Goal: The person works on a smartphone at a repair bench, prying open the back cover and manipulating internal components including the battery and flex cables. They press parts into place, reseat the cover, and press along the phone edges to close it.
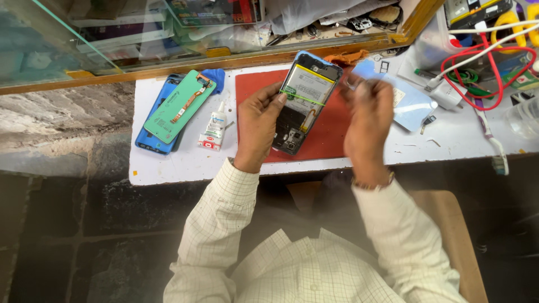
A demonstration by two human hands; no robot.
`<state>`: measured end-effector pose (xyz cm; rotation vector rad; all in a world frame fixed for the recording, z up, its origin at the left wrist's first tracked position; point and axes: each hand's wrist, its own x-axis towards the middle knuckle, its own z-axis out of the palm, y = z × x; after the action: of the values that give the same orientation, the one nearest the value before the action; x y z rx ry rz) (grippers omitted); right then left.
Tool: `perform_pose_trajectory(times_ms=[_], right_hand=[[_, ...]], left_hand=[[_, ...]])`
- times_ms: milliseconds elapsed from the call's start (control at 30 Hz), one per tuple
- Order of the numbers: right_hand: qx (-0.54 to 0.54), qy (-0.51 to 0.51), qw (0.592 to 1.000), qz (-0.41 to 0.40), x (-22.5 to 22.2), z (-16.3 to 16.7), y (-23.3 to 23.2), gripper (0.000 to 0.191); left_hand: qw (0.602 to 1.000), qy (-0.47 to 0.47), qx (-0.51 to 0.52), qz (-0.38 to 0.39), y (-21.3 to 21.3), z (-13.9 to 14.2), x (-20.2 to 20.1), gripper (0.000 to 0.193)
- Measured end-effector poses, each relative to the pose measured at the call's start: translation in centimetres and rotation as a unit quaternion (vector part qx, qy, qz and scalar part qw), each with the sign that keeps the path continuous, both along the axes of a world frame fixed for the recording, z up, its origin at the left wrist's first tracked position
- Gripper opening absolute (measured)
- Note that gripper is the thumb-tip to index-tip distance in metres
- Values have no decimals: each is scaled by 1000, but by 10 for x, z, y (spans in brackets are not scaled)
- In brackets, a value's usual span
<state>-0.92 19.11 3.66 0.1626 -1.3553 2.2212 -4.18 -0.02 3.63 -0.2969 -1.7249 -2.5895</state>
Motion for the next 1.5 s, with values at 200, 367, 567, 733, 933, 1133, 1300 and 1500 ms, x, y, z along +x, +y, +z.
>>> perform_pose_trajectory(times_ms=[200, 367, 567, 733, 933, 1133, 1300, 1500], right_hand=[[2, -95, 990, 102, 31, -30, -24, 13], [82, -145, 983, 81, 25, -26, -5, 9], [280, -83, 953, -79, 20, -15, 2, 9], [403, -78, 909, -70, -4, -7, -16, 11], [497, 16, 862, -100, -27, -5, -30, 10], [524, -1, 847, -89, -33, -1, -30, 9], [579, 78, 806, -94, -15, 5, -42, 8], [571, 45, 816, -79, -27, 15, -35, 5]], left_hand=[[997, -21, -60, -36, -9, -21, -3, 27], [987, -32, -102, -123, -23, -18, -7, 31], [975, -85, -71, -193, -27, -11, -4, 38], [968, -90, 15, -232, -24, -15, -1, 47], [971, -80, 37, -223, -21, -28, -2, 48], [973, -96, 22, -208, -18, -38, -4, 45], [977, -88, 18, -195, -17, -38, -3, 41], [975, -100, 16, -199, -16, -36, -3, 38]])
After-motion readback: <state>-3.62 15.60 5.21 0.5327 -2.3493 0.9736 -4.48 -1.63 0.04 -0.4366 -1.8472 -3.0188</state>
